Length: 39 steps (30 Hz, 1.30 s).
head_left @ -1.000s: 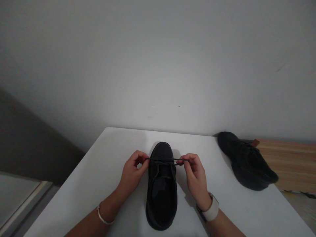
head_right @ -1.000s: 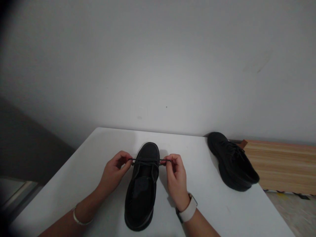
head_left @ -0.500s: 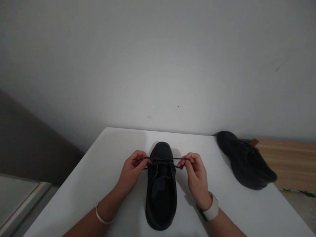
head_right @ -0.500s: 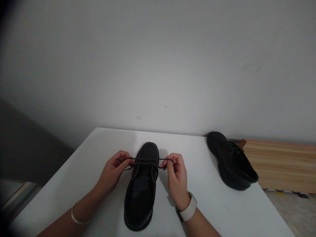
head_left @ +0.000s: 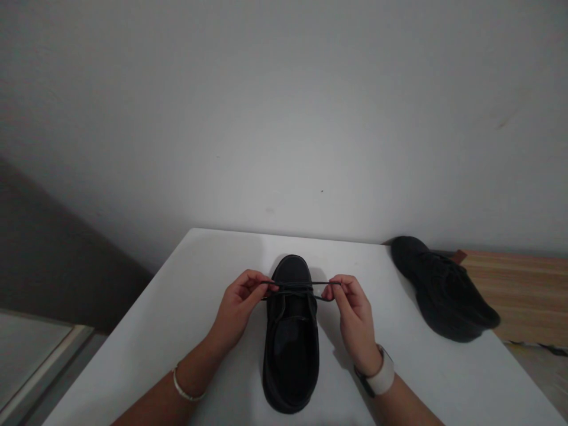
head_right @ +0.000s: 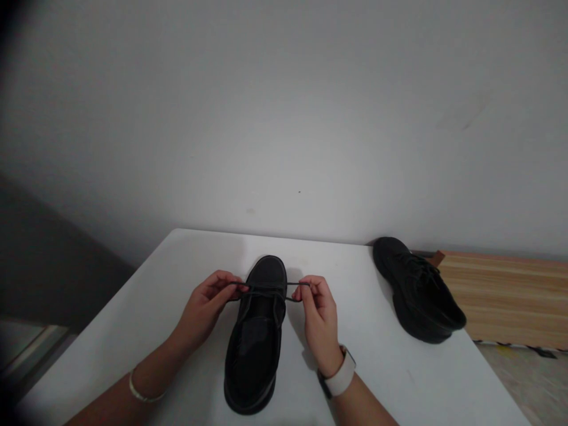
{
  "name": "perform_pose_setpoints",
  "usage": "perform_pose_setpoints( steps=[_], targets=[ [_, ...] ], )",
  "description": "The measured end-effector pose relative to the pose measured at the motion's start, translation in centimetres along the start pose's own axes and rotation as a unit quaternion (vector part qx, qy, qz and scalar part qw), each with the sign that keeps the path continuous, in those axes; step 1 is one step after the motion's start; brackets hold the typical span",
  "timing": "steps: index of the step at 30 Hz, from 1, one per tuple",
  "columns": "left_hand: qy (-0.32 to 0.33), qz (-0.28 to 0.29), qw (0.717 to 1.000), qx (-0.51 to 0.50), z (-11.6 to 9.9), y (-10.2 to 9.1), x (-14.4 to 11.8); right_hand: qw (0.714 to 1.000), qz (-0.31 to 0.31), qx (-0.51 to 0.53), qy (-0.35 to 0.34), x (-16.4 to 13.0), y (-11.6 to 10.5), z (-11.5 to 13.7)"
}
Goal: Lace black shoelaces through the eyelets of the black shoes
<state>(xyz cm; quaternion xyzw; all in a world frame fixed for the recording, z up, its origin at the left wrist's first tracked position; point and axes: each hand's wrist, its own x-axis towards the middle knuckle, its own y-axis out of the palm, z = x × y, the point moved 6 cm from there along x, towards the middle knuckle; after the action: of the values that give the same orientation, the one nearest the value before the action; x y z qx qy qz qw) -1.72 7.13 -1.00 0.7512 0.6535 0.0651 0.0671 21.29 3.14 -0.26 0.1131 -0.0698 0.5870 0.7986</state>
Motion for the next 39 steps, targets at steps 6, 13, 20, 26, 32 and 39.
perform_pose_setpoints(
  steps=[6,13,20,26,32,39],
  targets=[
    [-0.008,0.004,0.999,-0.032,0.8,-0.2,0.2,0.998,0.008,0.060,0.015,-0.2,0.2,-0.4],
    [-0.012,0.000,0.999,-0.042,0.8,-0.2,0.1,0.998,0.001,0.059,0.002,-0.3,0.2,0.2],
    [-0.028,-0.002,0.999,-0.046,0.9,-0.1,0.1,0.997,0.013,0.080,0.008,-0.4,0.2,0.1],
    [-0.043,0.002,0.998,-0.054,1.0,0.0,0.0,0.995,0.027,0.099,0.015,-0.6,0.3,-0.4],
    [-0.064,0.027,0.995,-0.075,1.2,0.5,-0.2,0.997,0.024,0.068,0.017,-0.6,0.3,-0.3],
    [-0.092,0.049,0.990,-0.098,1.2,0.8,-0.2,0.997,0.013,0.067,0.037,-0.7,0.1,-0.3]
  ],
)
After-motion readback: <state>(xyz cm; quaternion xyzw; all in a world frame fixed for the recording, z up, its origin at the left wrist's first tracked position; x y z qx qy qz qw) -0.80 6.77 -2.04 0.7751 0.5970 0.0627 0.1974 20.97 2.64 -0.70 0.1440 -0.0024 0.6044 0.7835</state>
